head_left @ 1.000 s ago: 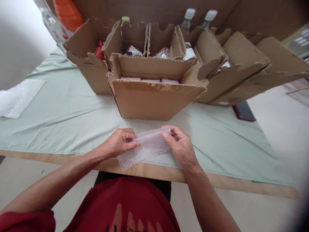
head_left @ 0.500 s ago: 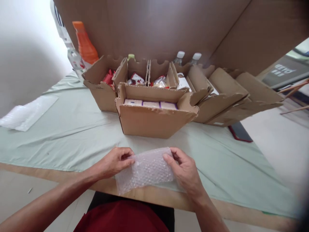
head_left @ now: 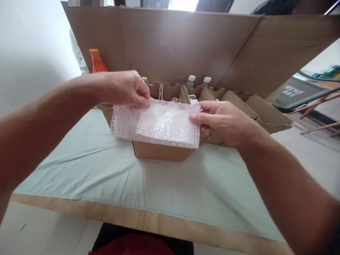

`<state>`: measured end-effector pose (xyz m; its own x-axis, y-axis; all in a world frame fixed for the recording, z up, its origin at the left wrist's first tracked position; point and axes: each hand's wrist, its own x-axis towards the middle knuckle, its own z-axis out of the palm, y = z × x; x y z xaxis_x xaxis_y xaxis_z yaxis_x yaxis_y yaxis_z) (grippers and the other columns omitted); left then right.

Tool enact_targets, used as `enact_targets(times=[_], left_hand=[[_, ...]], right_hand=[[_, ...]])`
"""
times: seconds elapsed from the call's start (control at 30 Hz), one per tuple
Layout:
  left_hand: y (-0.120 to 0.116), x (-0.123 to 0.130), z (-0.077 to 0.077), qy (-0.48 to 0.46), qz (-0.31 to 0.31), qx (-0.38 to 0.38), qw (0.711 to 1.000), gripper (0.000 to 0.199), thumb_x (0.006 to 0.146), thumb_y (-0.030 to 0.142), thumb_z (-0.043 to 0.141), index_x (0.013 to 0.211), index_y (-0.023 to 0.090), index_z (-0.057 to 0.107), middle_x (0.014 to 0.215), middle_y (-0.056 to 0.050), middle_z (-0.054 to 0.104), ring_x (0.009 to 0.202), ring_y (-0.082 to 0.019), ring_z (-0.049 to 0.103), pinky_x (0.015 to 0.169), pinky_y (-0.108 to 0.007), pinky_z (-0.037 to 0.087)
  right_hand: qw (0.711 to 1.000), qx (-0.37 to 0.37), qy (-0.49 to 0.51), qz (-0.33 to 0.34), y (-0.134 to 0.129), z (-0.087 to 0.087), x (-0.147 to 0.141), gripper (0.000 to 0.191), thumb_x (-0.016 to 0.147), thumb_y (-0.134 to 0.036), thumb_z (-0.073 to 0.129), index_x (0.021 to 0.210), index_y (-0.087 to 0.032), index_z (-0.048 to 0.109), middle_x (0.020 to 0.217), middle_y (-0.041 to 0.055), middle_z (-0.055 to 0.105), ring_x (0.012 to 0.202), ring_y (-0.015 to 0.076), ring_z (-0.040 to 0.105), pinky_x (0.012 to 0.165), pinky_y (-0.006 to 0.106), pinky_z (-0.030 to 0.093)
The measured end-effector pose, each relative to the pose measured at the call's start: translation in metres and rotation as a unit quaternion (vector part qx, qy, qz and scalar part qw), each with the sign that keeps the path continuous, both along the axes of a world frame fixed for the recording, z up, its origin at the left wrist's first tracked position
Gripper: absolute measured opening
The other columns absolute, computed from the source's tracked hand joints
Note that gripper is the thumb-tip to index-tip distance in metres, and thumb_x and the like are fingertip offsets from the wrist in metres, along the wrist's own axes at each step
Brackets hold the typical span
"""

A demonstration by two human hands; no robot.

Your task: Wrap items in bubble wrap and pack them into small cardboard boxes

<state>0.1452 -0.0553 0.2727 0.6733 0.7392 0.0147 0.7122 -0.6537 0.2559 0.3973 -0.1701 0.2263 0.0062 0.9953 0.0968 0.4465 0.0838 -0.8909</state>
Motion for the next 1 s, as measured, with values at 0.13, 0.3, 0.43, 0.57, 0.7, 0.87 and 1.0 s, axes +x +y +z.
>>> enact_targets(times=[0.13,0.3,0.43,0.57,0.7,0.87,1.0], left_hand=[[0.018,0.035,-0.02,0.053,-0.013,-0.039,0.998,0.015,0.085,0.02,0.065,0.084,0.01,0.076,0.063,0.005,0.062,0.065,-0.013,0.067,0.071,-0.027,0.05],[0.02,0.057,-0.032,0.022,-0.028,0.064,0.997,0.016,0.084,0.017,0.061,0.084,0.015,0.077,0.069,0.003,0.06,0.081,-0.018,0.067,0.078,-0.03,0.047],[0.023,0.065,-0.036,0.045,-0.032,0.147,0.987,0.012,0.08,0.017,0.065,0.085,0.016,0.076,0.07,0.001,0.059,0.086,-0.023,0.069,0.081,-0.035,0.046],[0.017,0.062,-0.057,0.052,-0.035,0.188,0.98,0.016,0.086,0.021,0.065,0.1,0.019,0.072,0.076,-0.003,0.063,0.087,-0.028,0.068,0.081,-0.038,0.047],[0.002,0.049,-0.071,-0.031,-0.108,0.237,0.965,0.01,0.084,0.021,0.066,0.092,0.019,0.071,0.091,-0.007,0.065,0.102,-0.03,0.062,0.094,-0.044,0.043],[0.0,0.042,-0.069,-0.073,-0.153,0.008,0.986,0.015,0.085,0.024,0.062,0.079,0.023,0.075,0.076,-0.001,0.066,0.075,-0.02,0.062,0.075,-0.032,0.043],[0.019,0.039,-0.067,-0.023,-0.149,-0.167,0.974,0.015,0.082,0.03,0.066,0.073,0.023,0.074,0.07,0.001,0.067,0.065,-0.017,0.059,0.063,-0.027,0.04]], right_hand=[[0.975,-0.157,-0.16,-0.008,0.037,0.003,0.015,0.028,0.079,-0.019,0.078,0.056,-0.021,0.062,0.045,-0.0014,0.052,0.036,0.0091,0.041,0.036,0.026,0.03],[0.943,-0.167,-0.287,-0.009,0.054,0.006,0.021,0.02,0.084,-0.008,0.059,0.069,-0.016,0.07,0.043,-0.0035,0.055,0.035,0.0065,0.042,0.041,0.024,0.029],[0.927,-0.131,-0.351,-0.028,0.063,0.007,0.024,0.017,0.078,-0.005,0.063,0.07,-0.018,0.071,0.045,-0.0046,0.056,0.039,0.0088,0.049,0.046,0.025,0.031],[0.914,-0.075,-0.396,-0.04,0.062,-0.005,0.024,0.023,0.068,-0.003,0.073,0.059,-0.022,0.064,0.046,-0.0037,0.051,0.046,0.0127,0.048,0.051,0.029,0.032],[0.898,-0.02,-0.439,-0.019,0.061,-0.021,0.024,0.036,0.058,0.001,0.078,0.047,-0.023,0.053,0.045,-0.0032,0.041,0.05,0.0159,0.047,0.059,0.033,0.036],[0.865,-0.026,-0.501,-0.005,0.065,-0.028,0.015,0.046,0.054,0.003,0.075,0.038,-0.023,0.041,0.04,-0.0045,0.032,0.045,0.0128,0.039,0.058,0.034,0.037],[0.84,-0.002,-0.542,-0.037,0.05,-0.015,0.004,0.051,0.055,-0.004,0.08,0.041,-0.023,0.035,0.041,-0.0034,0.027,0.05,0.0171,0.046,0.058,0.033,0.034]])
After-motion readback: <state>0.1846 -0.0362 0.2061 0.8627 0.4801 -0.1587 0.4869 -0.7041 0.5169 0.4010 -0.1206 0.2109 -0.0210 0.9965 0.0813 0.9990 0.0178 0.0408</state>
